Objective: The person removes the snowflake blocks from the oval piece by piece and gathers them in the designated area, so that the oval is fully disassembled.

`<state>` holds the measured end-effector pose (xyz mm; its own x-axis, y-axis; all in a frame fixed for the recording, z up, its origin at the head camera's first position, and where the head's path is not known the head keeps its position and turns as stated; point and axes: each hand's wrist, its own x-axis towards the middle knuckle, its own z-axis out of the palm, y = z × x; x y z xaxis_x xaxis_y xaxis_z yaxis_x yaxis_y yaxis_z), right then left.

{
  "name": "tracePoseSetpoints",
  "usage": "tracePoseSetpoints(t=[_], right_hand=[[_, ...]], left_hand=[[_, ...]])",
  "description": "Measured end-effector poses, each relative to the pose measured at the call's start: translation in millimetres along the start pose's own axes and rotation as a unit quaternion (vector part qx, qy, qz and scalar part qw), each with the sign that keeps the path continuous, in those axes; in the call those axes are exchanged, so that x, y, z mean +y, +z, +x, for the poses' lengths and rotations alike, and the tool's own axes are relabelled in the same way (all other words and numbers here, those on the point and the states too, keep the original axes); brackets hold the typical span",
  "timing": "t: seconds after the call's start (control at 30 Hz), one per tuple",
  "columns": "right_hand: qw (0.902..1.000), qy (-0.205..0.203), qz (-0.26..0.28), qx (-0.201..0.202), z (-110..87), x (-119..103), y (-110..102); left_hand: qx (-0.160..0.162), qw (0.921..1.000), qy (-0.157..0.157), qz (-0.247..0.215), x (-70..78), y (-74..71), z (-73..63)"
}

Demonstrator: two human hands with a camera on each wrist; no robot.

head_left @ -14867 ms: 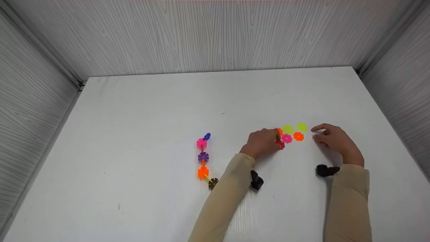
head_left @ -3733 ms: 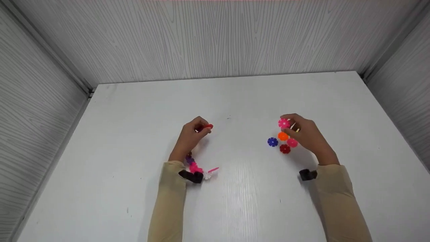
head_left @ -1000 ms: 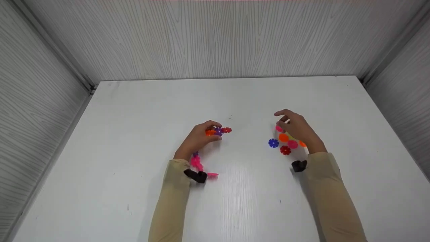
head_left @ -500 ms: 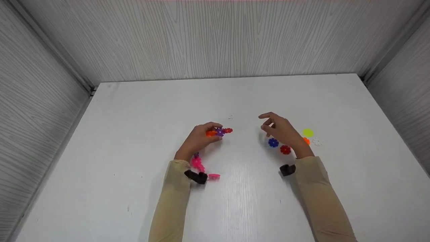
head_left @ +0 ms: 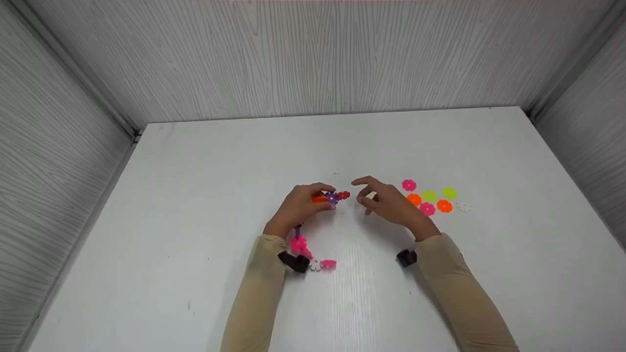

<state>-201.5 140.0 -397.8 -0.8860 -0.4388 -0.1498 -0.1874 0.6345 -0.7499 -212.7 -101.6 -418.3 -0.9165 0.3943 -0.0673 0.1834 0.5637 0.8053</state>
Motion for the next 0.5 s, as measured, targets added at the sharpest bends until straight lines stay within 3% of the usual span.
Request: tracePoseSetpoints(t=[0.2, 0.5], right_hand=[[0.9988, -0.047, 0.007, -0.01, -0.9, -4.8, 4.8], [0.994, -0.108, -0.006, -0.009, -1.4, -4.3, 7.0]], left_hand=[[-0.008, 1.0, 0.005, 0.002, 3.6, 4.5, -1.1], [-0.028, 0.9981, 0.045, -0.03, 8.4, 8.1, -3.3]])
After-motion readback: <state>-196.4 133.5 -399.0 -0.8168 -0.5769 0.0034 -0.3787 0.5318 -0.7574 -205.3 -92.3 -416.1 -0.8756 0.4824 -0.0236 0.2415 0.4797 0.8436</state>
